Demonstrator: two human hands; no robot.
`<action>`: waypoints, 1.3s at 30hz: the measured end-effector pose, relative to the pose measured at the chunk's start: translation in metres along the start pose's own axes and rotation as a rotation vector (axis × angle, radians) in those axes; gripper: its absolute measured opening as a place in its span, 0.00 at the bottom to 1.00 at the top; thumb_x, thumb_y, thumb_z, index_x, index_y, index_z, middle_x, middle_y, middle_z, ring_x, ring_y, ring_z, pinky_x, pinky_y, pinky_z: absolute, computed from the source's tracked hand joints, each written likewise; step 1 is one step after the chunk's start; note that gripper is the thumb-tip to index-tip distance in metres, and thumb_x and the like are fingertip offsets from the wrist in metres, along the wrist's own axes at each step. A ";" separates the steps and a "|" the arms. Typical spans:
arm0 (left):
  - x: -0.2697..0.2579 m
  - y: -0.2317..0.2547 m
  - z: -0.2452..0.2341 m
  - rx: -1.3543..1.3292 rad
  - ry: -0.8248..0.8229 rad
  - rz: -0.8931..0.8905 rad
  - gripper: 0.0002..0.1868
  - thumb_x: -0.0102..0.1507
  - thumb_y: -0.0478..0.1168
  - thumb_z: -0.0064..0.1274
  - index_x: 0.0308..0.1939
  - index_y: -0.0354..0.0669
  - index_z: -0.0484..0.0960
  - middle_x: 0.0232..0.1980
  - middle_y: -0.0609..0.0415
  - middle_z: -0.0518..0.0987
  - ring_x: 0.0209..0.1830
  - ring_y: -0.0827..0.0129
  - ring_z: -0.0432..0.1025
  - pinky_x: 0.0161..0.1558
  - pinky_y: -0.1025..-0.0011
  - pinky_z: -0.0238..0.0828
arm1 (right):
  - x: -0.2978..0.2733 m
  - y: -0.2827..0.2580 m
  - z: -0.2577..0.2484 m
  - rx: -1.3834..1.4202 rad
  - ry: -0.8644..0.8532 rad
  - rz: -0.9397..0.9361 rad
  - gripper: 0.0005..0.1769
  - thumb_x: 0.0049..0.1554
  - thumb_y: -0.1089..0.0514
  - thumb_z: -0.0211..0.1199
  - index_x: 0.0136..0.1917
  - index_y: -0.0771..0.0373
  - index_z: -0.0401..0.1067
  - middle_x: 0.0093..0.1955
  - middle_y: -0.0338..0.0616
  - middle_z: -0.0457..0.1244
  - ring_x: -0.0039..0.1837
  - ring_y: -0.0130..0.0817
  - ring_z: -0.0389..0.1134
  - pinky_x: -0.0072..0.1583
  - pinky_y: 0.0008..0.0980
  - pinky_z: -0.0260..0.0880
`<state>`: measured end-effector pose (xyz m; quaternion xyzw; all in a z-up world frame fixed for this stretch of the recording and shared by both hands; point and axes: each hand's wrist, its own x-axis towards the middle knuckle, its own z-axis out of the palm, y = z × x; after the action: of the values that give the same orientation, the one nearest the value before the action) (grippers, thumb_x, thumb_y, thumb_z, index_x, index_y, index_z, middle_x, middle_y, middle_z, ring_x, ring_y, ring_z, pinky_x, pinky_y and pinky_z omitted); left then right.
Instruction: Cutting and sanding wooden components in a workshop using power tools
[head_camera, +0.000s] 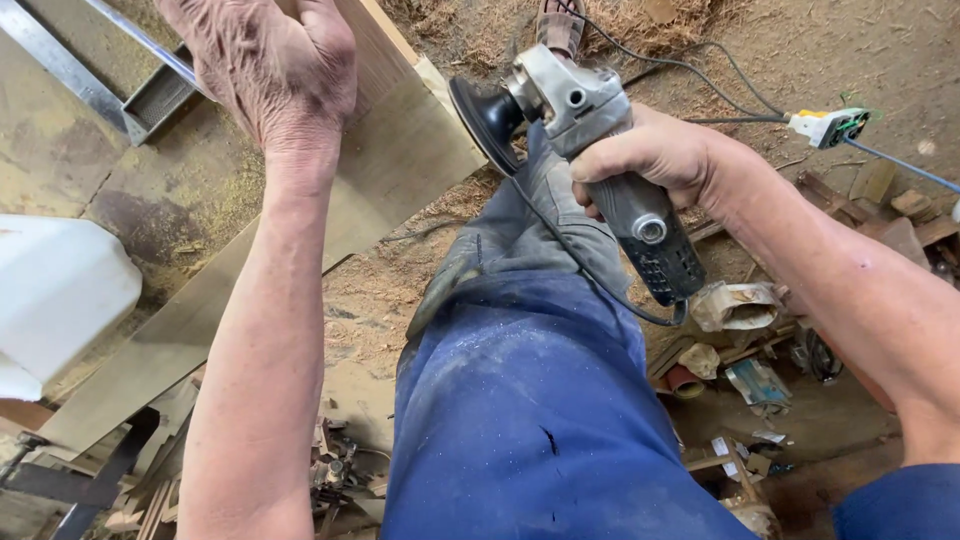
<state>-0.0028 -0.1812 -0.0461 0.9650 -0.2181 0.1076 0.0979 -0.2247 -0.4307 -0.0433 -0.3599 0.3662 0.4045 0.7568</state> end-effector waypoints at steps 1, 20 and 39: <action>0.001 -0.001 0.001 -0.023 0.009 0.057 0.10 0.61 0.43 0.55 0.39 0.39 0.82 0.45 0.40 0.80 0.50 0.40 0.68 0.57 0.51 0.63 | -0.001 -0.004 0.002 -0.008 0.016 -0.004 0.07 0.42 0.67 0.64 0.37 0.73 0.72 0.32 0.54 0.67 0.32 0.40 0.68 0.37 0.38 0.76; 0.007 0.018 -0.015 0.064 -0.349 -0.221 0.33 0.79 0.59 0.46 0.78 0.38 0.65 0.79 0.34 0.50 0.81 0.34 0.46 0.81 0.45 0.47 | -0.002 -0.035 0.017 -0.028 0.007 0.009 0.05 0.38 0.70 0.63 0.32 0.72 0.72 0.28 0.51 0.64 0.28 0.37 0.65 0.34 0.32 0.71; 0.002 0.015 -0.008 0.071 -0.299 -0.205 0.36 0.78 0.62 0.43 0.76 0.35 0.72 0.79 0.38 0.48 0.82 0.39 0.46 0.81 0.43 0.46 | -0.005 -0.022 0.012 -0.023 0.027 0.022 0.06 0.38 0.70 0.64 0.33 0.72 0.72 0.29 0.54 0.66 0.29 0.39 0.67 0.36 0.34 0.74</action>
<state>-0.0087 -0.1930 -0.0354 0.9903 -0.1269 -0.0399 0.0406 -0.2041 -0.4316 -0.0279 -0.3700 0.3756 0.4122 0.7430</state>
